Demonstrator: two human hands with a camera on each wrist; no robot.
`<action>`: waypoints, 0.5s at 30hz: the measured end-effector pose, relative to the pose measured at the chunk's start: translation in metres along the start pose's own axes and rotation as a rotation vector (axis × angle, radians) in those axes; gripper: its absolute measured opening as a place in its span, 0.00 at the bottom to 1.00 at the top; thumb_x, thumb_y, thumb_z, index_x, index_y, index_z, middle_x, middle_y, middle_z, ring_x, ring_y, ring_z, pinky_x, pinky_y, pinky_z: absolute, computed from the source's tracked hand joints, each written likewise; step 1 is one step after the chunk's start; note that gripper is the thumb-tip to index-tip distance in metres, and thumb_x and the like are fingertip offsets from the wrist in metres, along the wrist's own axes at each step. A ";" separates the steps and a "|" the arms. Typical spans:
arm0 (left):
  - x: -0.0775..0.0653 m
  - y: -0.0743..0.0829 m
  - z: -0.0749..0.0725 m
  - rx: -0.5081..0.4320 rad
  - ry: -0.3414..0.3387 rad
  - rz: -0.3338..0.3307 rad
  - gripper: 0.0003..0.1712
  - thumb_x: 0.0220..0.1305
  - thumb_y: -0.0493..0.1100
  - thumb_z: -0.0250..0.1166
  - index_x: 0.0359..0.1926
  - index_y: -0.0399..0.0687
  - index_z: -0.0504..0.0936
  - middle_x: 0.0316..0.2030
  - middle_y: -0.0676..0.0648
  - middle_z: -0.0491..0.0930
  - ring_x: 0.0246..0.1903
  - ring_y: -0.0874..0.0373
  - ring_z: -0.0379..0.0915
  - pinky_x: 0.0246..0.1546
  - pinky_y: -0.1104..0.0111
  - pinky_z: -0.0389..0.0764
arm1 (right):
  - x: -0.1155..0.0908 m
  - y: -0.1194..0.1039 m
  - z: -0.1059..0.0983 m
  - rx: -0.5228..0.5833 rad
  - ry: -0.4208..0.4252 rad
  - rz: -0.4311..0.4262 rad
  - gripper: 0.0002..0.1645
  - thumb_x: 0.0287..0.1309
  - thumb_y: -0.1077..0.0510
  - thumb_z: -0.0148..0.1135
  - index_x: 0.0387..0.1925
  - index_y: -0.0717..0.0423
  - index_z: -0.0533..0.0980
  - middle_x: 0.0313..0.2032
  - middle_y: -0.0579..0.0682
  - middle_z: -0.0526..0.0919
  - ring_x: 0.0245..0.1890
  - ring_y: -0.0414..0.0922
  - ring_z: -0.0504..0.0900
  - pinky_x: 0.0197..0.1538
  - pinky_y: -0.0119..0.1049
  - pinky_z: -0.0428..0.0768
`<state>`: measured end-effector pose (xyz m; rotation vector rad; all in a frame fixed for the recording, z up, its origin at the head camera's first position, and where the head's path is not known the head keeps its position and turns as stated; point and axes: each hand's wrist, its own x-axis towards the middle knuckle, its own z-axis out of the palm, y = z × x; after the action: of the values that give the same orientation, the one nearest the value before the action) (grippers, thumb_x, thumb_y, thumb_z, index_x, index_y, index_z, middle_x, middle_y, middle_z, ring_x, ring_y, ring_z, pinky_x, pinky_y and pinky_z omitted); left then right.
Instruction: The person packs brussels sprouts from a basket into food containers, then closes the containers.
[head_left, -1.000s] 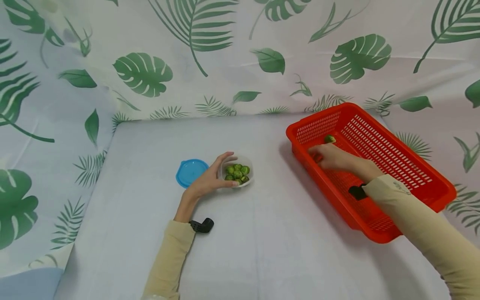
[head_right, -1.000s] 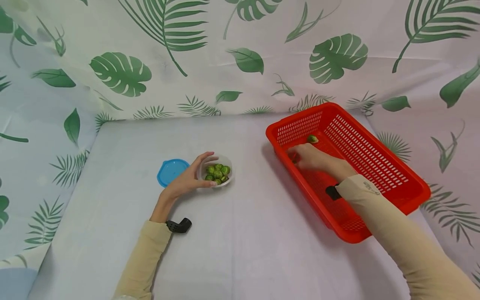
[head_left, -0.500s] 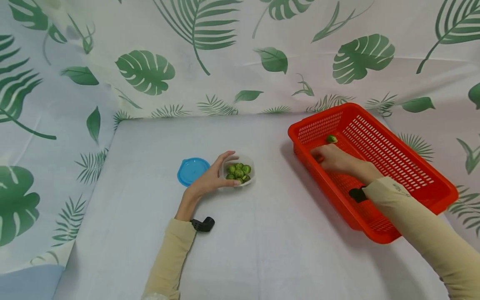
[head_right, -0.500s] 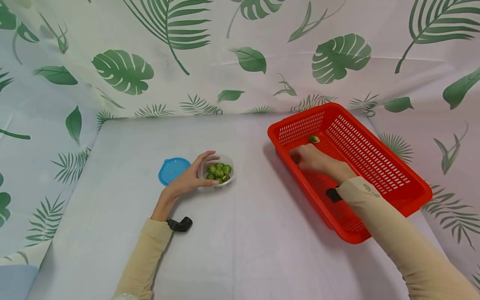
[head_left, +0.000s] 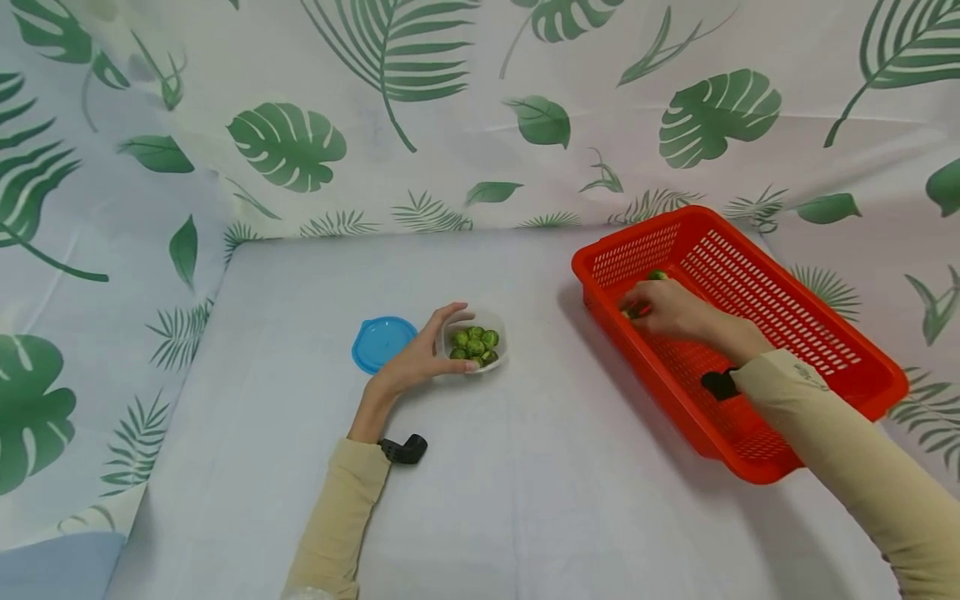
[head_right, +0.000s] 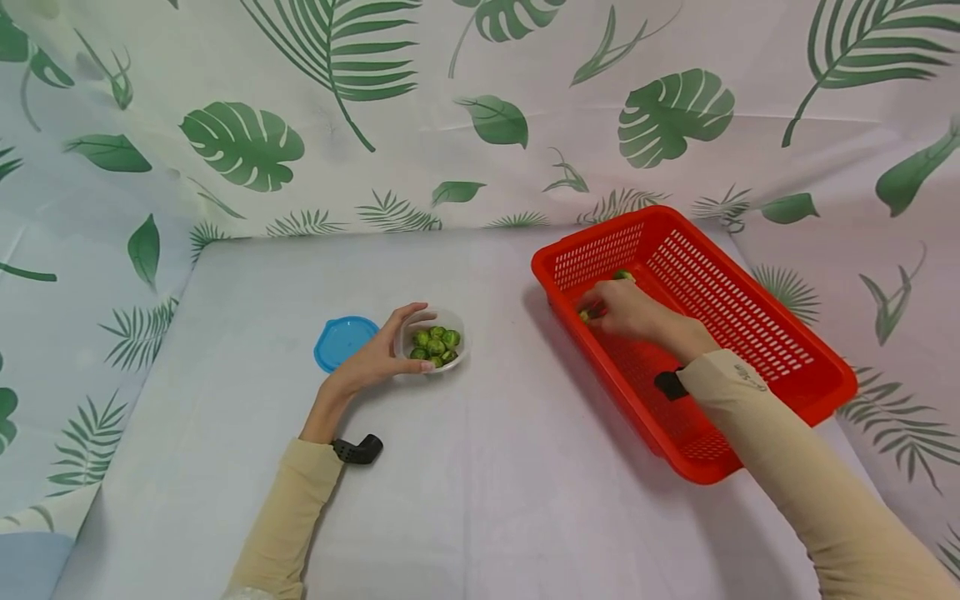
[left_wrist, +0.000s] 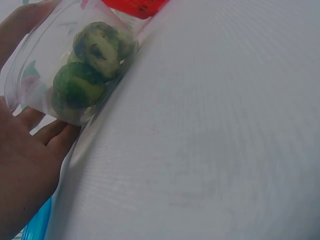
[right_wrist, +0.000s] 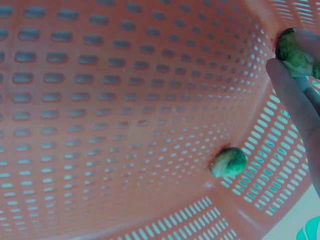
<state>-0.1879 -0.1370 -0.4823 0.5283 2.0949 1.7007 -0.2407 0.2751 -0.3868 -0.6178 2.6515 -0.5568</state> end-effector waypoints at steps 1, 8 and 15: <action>0.000 0.000 0.000 -0.002 -0.001 0.003 0.56 0.62 0.42 0.75 0.82 0.58 0.49 0.78 0.54 0.59 0.82 0.52 0.33 0.74 0.32 0.42 | 0.000 0.000 -0.001 -0.006 0.008 -0.002 0.18 0.61 0.70 0.66 0.53 0.68 0.82 0.49 0.64 0.87 0.47 0.59 0.87 0.49 0.52 0.87; 0.000 0.000 0.000 -0.006 -0.010 0.008 0.55 0.63 0.41 0.74 0.82 0.57 0.49 0.78 0.54 0.58 0.82 0.52 0.33 0.74 0.32 0.41 | -0.005 -0.006 -0.012 -0.035 0.060 -0.006 0.17 0.60 0.68 0.69 0.52 0.61 0.85 0.45 0.56 0.88 0.44 0.52 0.85 0.49 0.50 0.85; 0.000 0.001 0.000 0.004 -0.011 0.007 0.55 0.63 0.41 0.74 0.82 0.57 0.50 0.78 0.53 0.58 0.82 0.52 0.31 0.74 0.32 0.41 | -0.009 -0.010 -0.021 -0.036 0.111 0.005 0.13 0.59 0.68 0.71 0.47 0.60 0.84 0.40 0.54 0.89 0.44 0.53 0.86 0.47 0.49 0.85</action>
<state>-0.1880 -0.1369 -0.4812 0.5455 2.0918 1.6932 -0.2384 0.2773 -0.3621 -0.6068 2.7721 -0.5580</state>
